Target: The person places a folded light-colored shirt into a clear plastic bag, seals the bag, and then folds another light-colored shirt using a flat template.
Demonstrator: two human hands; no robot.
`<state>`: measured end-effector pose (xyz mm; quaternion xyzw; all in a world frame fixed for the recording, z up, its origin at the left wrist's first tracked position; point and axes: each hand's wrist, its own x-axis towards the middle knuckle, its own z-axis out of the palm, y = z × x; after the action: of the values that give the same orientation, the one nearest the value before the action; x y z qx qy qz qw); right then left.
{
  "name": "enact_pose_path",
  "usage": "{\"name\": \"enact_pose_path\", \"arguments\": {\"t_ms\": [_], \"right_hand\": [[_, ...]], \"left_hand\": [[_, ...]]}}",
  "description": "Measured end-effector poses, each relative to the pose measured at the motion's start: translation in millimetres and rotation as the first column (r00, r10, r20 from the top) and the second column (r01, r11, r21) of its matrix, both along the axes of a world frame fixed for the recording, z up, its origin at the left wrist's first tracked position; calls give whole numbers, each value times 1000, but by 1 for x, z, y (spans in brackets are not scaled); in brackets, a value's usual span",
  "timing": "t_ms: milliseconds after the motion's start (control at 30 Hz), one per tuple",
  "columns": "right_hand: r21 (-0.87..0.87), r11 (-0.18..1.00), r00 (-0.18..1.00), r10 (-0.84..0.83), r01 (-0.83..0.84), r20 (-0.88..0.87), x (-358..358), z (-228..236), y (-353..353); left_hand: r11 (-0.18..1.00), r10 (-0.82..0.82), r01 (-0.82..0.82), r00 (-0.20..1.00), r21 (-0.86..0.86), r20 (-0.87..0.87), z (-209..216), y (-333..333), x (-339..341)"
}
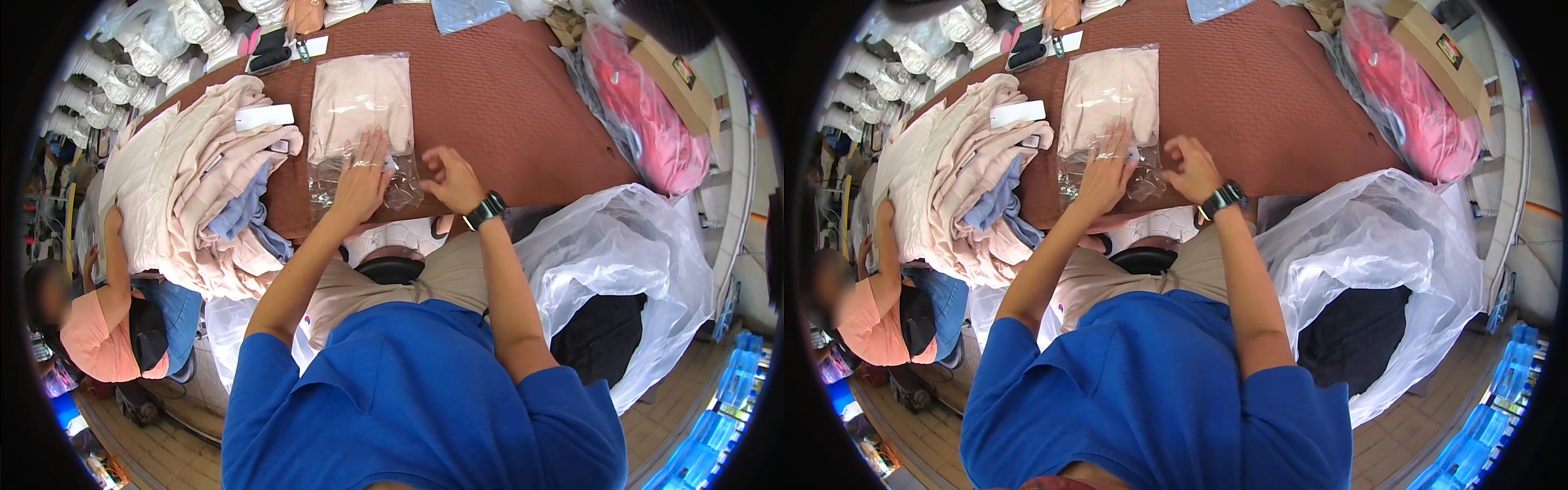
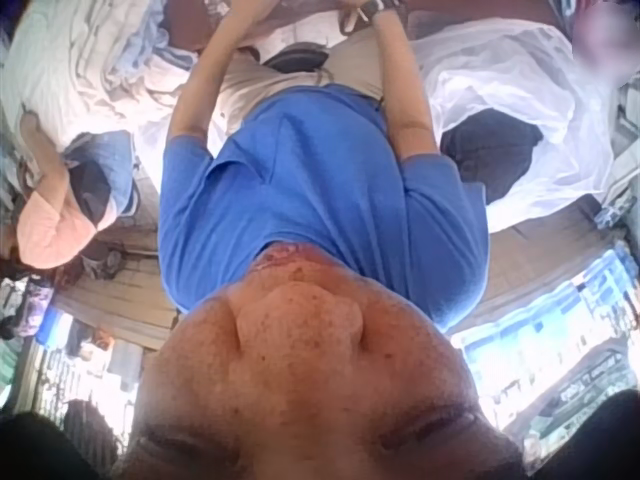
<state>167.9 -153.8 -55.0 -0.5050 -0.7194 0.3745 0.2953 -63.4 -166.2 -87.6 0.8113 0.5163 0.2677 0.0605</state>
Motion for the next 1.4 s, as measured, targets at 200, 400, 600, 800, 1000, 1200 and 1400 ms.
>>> {"name": "enact_pose_path", "arguments": {"t_ms": [200, 400, 600, 800, 1000, 1200, 1400], "right_hand": [[377, 898, 952, -288, 228, 109, -54, -25, 15], [339, 876, 935, -353, 342, -31, -64, -18, 6], [371, 866, 938, -342, 336, -51, -65, -19, 11], [386, 868, 942, -334, 312, -11, -43, -30, 7], [334, 883, 944, -317, 330, -93, -55, -28, 3], [312, 889, 942, -318, 336, -109, -56, -39, 4], [301, 952, 982, -107, 57, 153, -36, 5, 15]], "left_hand": [[971, -124, 125, 992, -202, 18, 19, 20, 2], [990, -98, 74, 974, -122, -205, 13, 14, -9], [989, -148, 147, 985, -21, -92, -13, 54, 17], [973, -200, 225, 938, 58, -283, 7, 41, 24], [980, -180, 197, 942, 30, -282, -5, 55, 18], [984, -163, 172, 973, 47, -161, -35, 65, 10], [997, -22, 33, 989, 72, -146, 4, 25, 7]]}}
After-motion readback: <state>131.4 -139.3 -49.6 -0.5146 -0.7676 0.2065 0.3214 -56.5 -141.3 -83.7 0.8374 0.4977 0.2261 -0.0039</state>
